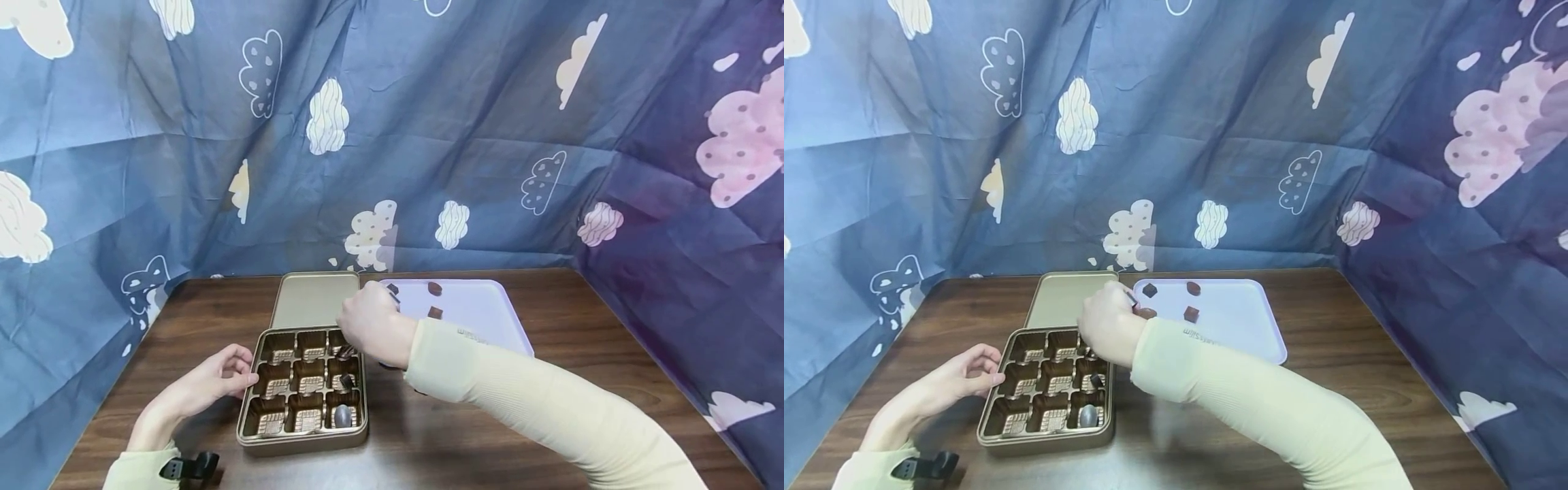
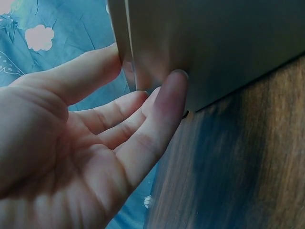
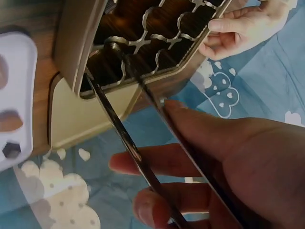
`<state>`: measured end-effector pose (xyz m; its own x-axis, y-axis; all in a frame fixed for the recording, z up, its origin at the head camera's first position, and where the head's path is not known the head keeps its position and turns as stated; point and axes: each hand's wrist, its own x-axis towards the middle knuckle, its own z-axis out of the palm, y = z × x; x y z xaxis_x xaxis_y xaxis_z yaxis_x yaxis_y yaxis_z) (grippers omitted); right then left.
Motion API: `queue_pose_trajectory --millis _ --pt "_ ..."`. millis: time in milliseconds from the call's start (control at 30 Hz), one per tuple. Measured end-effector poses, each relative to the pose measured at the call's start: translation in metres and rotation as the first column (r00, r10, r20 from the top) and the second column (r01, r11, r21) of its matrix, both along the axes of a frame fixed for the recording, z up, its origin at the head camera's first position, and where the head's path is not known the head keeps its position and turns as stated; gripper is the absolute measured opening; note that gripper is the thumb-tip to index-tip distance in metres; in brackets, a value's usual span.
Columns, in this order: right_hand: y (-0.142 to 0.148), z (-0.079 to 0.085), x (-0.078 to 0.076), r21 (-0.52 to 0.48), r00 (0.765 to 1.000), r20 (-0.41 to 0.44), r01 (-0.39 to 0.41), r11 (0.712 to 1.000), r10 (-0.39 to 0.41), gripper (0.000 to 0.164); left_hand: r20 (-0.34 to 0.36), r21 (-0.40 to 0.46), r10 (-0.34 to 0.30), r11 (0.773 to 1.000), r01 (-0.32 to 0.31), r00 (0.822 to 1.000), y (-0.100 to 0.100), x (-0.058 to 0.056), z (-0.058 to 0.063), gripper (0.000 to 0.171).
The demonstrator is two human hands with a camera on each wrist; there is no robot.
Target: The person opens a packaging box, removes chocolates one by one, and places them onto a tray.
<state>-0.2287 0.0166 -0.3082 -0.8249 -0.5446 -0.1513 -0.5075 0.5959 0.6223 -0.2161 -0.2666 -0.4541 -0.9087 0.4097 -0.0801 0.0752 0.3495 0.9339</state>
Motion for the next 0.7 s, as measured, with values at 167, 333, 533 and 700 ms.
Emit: queue_pose_trajectory --millis 167,333,533,700 --pt "-0.002 -0.002 -0.005 0.016 0.999 0.005 -0.036 0.999 0.036 0.025 -0.006 0.021 -0.009 1.0 0.009 1.0 0.0 0.0 0.0 0.036" --pt "0.006 0.003 -0.007 -0.007 0.997 -0.007 -0.073 0.997 0.073 0.023 -0.023 0.018 -0.011 1.0 0.012 1.0 -0.003 -0.001 0.0 0.034" --pt "0.021 0.016 -0.008 -0.059 0.992 -0.031 -0.12 0.991 0.119 0.015 -0.033 0.029 -0.024 0.999 0.025 0.999 -0.003 -0.001 0.0 0.034" --pt "0.044 0.029 -0.008 -0.108 0.986 -0.059 -0.162 0.981 0.157 0.021 -0.022 0.01 -0.017 1.0 0.017 1.0 -0.001 0.001 0.0 0.035"
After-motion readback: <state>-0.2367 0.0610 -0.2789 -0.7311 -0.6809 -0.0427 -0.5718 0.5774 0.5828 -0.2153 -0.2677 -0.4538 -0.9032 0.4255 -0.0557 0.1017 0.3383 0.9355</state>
